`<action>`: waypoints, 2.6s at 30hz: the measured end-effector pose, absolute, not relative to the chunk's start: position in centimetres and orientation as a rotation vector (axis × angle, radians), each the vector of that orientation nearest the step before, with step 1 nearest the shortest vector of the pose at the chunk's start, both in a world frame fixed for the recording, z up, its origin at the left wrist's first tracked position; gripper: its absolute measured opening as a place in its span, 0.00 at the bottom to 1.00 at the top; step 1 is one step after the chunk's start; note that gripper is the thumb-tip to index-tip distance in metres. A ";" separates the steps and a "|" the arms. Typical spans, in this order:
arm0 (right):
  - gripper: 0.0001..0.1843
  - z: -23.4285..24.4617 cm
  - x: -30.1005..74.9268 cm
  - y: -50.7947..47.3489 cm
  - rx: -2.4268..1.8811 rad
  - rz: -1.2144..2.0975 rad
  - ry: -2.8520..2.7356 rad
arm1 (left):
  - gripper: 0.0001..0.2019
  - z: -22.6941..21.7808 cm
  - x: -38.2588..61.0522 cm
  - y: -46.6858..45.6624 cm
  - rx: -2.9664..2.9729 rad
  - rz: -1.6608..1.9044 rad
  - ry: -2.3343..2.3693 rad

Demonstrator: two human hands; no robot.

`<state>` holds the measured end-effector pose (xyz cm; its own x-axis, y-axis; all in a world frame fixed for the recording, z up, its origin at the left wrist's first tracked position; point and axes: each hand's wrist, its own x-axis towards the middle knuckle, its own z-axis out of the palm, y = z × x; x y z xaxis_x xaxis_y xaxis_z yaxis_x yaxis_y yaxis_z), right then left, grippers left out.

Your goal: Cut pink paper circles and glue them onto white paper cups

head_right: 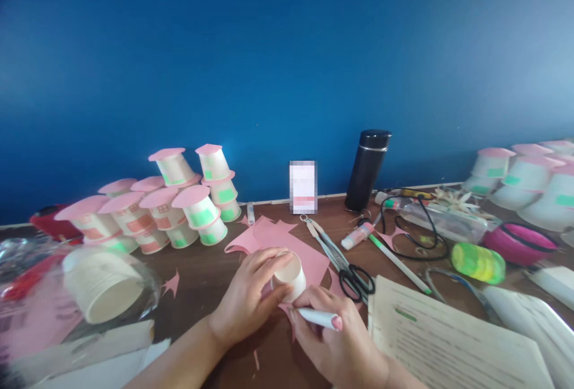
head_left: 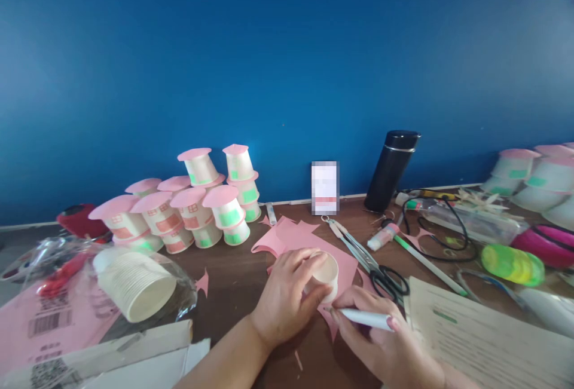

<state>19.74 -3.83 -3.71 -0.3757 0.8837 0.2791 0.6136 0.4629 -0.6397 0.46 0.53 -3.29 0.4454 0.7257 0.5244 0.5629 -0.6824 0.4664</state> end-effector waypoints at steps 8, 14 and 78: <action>0.10 -4.0 19.7 -3.6 -1.266 0.555 -2.143 | 0.22 -3.4 0.4 0.5 2.464 1.054 1.119; 0.10 -4.0 19.7 -3.5 -1.243 0.570 -2.126 | 0.22 -3.3 0.4 0.6 2.464 1.048 1.120; 0.07 -4.0 19.2 -3.5 -1.190 0.665 -2.148 | 0.21 -2.6 0.4 0.4 2.411 1.039 1.108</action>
<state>19.18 -3.51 -3.97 -0.4274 0.8684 0.2516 0.5744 0.4757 -0.6661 0.35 0.35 -2.63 0.4435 0.7492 0.4920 0.5392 -0.6615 0.5212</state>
